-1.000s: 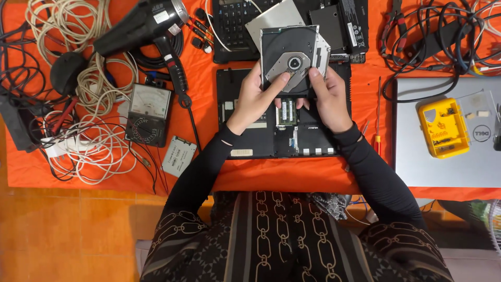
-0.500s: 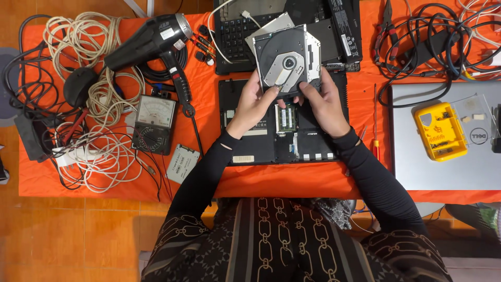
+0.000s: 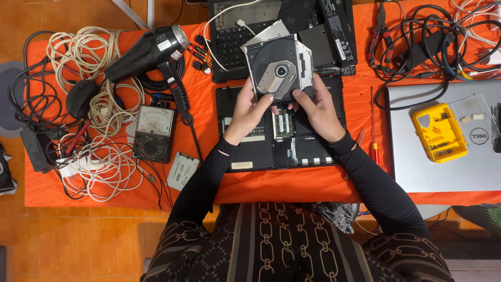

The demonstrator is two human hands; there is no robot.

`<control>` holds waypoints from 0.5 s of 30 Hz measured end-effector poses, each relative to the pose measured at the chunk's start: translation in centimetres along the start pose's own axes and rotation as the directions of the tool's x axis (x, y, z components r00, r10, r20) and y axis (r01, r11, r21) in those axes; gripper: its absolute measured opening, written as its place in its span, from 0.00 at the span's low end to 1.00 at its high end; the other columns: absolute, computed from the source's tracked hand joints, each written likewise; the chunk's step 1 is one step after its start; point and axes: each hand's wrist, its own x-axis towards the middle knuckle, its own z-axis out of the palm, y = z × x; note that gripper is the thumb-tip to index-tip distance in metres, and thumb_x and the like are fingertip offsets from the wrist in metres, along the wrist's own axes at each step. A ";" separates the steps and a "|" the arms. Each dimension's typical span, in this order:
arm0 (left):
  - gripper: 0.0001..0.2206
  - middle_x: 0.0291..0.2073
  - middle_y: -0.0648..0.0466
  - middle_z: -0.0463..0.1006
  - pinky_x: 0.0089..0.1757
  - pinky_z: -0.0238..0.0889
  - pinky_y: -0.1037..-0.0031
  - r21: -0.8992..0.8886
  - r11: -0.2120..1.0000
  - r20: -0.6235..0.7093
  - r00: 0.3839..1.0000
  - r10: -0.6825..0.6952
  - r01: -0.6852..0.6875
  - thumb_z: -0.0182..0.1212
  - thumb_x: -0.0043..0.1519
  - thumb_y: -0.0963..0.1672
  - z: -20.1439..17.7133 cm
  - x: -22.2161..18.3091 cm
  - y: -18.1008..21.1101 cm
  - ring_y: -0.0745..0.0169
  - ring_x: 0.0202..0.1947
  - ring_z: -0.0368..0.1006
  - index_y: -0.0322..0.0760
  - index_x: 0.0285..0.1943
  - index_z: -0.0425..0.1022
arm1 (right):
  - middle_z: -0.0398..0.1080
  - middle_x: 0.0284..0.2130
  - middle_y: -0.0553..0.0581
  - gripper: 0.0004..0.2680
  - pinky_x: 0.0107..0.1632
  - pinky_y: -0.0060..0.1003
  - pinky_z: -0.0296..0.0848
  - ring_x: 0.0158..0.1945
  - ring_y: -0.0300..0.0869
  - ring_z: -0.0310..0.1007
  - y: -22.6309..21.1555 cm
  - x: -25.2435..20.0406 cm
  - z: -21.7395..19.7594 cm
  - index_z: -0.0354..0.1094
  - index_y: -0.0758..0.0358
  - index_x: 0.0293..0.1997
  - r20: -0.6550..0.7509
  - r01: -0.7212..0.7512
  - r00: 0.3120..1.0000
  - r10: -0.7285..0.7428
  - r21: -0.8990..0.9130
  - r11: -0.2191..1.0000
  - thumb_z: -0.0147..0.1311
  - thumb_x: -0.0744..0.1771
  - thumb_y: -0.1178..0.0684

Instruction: Testing and cleaning a laptop disk drive component using a multimeter and hair dryer.

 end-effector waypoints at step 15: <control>0.16 0.43 0.50 0.79 0.25 0.73 0.75 0.056 0.994 -0.185 0.980 -0.077 0.089 0.61 0.69 0.41 1.6 0.3 2.6 0.68 0.37 0.79 0.28 0.63 0.66 | 0.68 0.51 0.51 0.17 0.48 0.31 0.76 0.47 0.32 0.70 -0.3 -0.3 0.8 0.53 0.67 0.70 0.038 -0.045 0.998 0.046 -0.020 0.999 0.49 0.72 0.58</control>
